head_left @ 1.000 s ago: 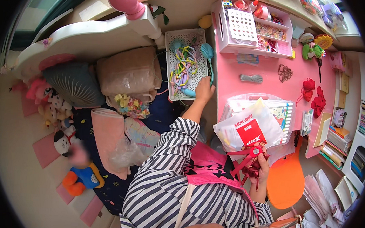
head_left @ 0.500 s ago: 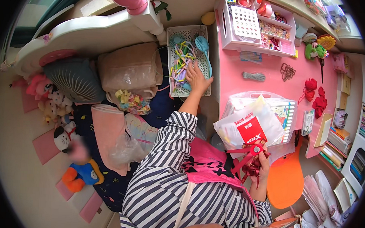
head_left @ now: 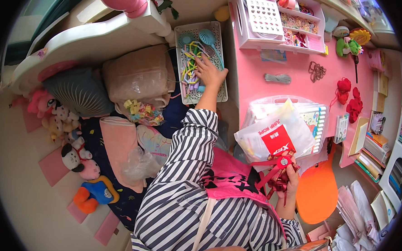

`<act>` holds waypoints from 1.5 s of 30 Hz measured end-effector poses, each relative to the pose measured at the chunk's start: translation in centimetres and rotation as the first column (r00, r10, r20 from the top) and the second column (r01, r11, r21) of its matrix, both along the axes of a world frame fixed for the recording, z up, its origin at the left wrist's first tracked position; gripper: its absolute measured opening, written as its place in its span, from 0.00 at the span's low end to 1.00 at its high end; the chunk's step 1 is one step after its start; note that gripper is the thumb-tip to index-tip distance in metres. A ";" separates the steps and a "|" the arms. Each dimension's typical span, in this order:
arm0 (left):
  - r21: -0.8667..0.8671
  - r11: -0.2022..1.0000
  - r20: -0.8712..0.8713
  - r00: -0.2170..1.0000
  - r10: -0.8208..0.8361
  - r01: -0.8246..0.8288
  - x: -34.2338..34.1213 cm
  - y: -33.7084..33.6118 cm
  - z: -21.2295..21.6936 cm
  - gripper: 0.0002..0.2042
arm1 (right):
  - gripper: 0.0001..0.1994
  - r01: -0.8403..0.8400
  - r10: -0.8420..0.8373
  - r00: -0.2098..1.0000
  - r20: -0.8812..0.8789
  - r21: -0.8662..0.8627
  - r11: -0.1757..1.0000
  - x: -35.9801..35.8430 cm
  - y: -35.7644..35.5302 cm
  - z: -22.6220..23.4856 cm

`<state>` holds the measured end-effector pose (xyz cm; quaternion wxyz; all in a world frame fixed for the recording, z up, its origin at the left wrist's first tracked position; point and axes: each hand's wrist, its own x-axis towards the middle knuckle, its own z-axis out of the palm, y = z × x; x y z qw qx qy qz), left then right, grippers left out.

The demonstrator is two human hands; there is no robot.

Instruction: The person organizes craft supplies at a pink desk, moving containers of markers, pens, and small accessories into drawers and storage boxes. They open and close plastic cases, place items into compartments, and rearrange objects on the desk and shelves.

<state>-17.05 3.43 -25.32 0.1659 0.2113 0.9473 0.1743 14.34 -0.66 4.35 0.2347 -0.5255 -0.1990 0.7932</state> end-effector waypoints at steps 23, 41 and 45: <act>-0.330 0.938 -0.004 0.994 -0.113 0.106 -4.9 -1.9 -0.5 0.65 | 0.27 0.030 -0.031 0.999 -0.024 -0.010 0.999 0.9 -0.1 -0.8; -0.106 0.994 0.160 0.987 0.007 0.011 -8.2 -2.6 -0.5 0.30 | 0.27 0.006 -0.006 1.000 -0.014 -0.038 0.999 0.1 0.2 -0.4; -0.185 0.983 0.271 0.960 0.069 -0.018 -9.0 -3.0 3.3 0.37 | 0.29 0.022 -0.022 1.000 -0.019 -0.024 0.999 -0.1 0.3 -0.6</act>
